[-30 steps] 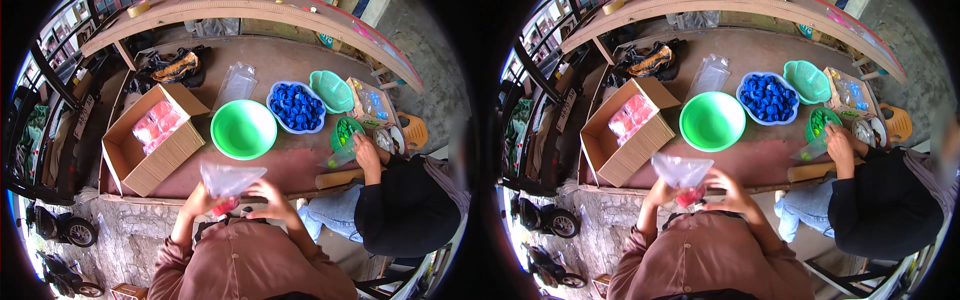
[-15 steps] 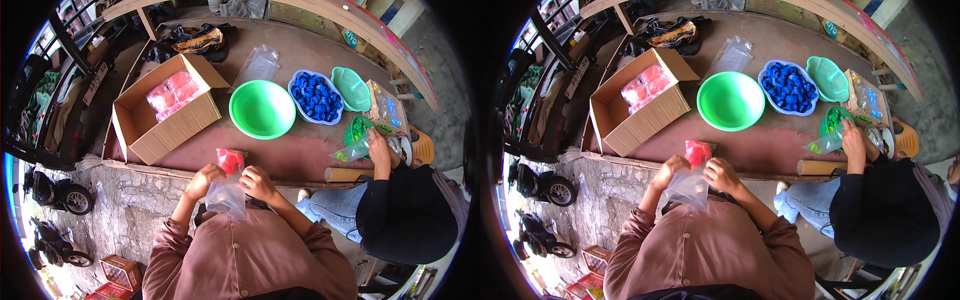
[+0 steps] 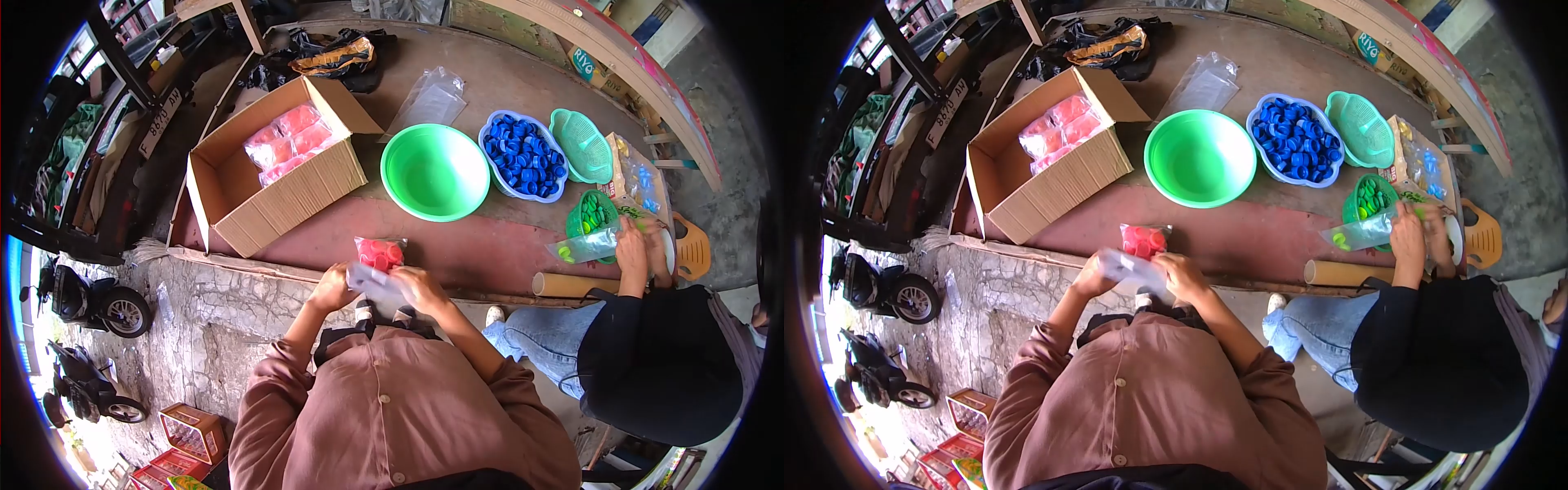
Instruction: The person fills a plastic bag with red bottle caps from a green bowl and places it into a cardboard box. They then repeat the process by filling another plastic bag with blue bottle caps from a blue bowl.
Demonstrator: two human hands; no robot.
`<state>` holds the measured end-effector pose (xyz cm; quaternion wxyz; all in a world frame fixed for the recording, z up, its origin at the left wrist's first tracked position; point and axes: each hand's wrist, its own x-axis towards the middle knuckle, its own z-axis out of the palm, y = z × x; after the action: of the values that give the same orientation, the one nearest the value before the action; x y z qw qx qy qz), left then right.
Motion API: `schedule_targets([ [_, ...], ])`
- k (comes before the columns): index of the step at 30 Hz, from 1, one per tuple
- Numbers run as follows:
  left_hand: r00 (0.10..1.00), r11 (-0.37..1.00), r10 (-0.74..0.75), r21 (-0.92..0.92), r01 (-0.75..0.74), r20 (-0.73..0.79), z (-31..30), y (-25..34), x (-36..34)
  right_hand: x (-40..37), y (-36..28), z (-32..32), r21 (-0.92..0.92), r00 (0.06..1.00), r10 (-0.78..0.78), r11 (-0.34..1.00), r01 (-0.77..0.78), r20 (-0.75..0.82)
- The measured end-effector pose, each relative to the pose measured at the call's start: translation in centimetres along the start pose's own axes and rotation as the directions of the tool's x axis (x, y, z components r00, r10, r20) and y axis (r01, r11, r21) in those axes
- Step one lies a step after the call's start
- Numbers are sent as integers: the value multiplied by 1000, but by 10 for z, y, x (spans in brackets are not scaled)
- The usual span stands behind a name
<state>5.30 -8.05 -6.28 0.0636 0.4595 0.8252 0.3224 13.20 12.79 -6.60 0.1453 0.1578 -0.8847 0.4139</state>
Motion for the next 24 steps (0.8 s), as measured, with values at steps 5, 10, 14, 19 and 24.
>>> schedule_targets([
  [5, 944, 885, -318, -328, 330, 92, 2, 0, 10, 11, 11, 7, 56, 951, 309, 950, -307, -31],
  [10, 860, 759, -504, -517, 396, -82, 17, 3, 23, 22, 11, 16, 54, 873, 470, 883, -467, -133],
  [14, 895, 938, -311, -256, 234, -321, 20, 0, 29, 27, 9, 15, 84, 819, 563, 826, -557, -106],
  [19, 753, 598, -658, -599, 533, 14, 40, -23, 33, 25, 30, 23, 147, 797, 593, 804, -576, -116],
  [24, 798, 649, -599, -623, 436, -66, 54, -33, 47, 25, 41, 24, 235, 795, 606, 779, -582, -39],
])
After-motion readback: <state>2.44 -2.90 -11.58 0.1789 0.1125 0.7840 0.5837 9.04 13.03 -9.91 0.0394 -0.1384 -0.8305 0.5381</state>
